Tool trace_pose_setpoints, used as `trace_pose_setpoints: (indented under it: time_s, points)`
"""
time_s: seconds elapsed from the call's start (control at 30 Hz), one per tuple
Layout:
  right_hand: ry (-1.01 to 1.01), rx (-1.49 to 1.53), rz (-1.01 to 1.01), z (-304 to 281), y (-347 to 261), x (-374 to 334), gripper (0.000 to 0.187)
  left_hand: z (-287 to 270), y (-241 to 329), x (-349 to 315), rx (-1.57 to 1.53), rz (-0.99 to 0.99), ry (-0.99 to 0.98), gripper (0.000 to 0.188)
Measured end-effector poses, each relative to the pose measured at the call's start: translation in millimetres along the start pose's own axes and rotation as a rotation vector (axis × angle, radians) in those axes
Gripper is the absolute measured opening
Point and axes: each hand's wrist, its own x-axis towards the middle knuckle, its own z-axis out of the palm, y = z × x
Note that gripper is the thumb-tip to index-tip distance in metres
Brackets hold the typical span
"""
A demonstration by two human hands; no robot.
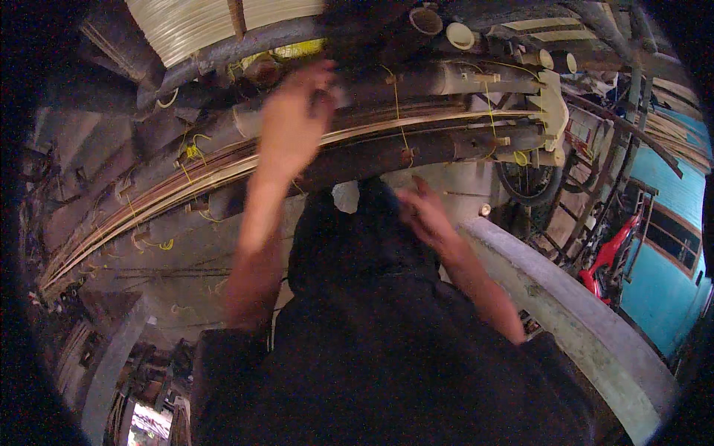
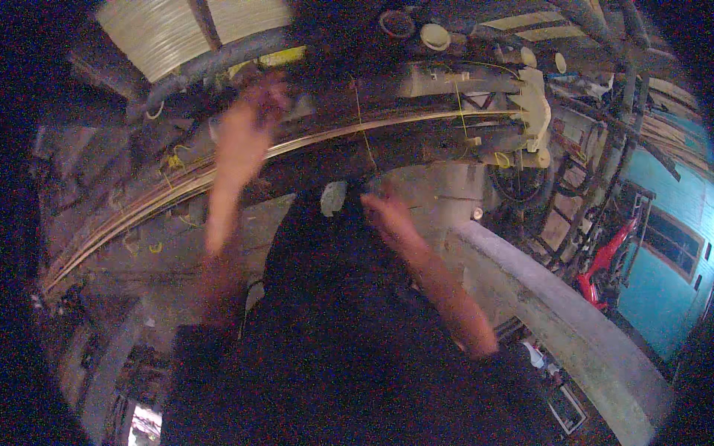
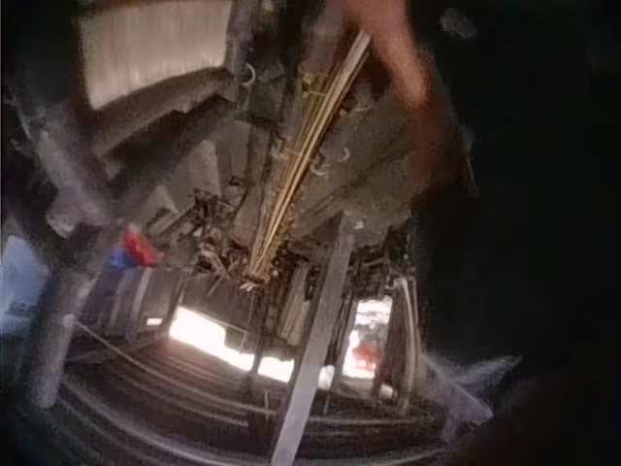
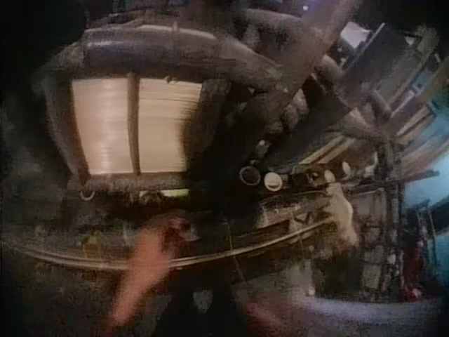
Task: The person repeatedly ties yellow string around a bundle of long thin rods resting on a wooden rack. They walk along the rack, loop the string around the rods, and pull it tight to secure the bundle at multiple points.
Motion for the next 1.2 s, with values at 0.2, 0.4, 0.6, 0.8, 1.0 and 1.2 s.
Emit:
trace_pose_setpoints:
  time_s: [0.2, 0.4, 0.6, 0.8, 1.0, 1.2]
  points:
    - [-0.223, -1.23, -0.789, 2, -144, -49, 0.014, 97, -15, -55, 0.331, 0.223, -0.187, 0.032]
    - [-0.877, -1.55, -1.401, 152, -227, 8, 0.02, 110, -1, -43, 0.3, 0.045, 0.017, 0.019]
    - [-0.556, -1.353, -1.004, 85, -201, 165, 0.022, 121, -8, -34, 0.612, 0.139, -0.127, 0.017]
    - [-0.682, -1.085, -0.94, 27, -103, 21, 0.018, 109, 10, -20, 0.643, -0.074, -0.306, 0.03]
    - [-0.705, -1.296, -0.645, 26, -23, 16, 0.022, 64, 77, 58, -0.431, -0.195, -0.246, 0.028]
    - [-0.684, -0.891, -1.237, 2, -63, 25, 0.029, 122, -92, 154, -0.598, -0.534, -0.369, 0.03]
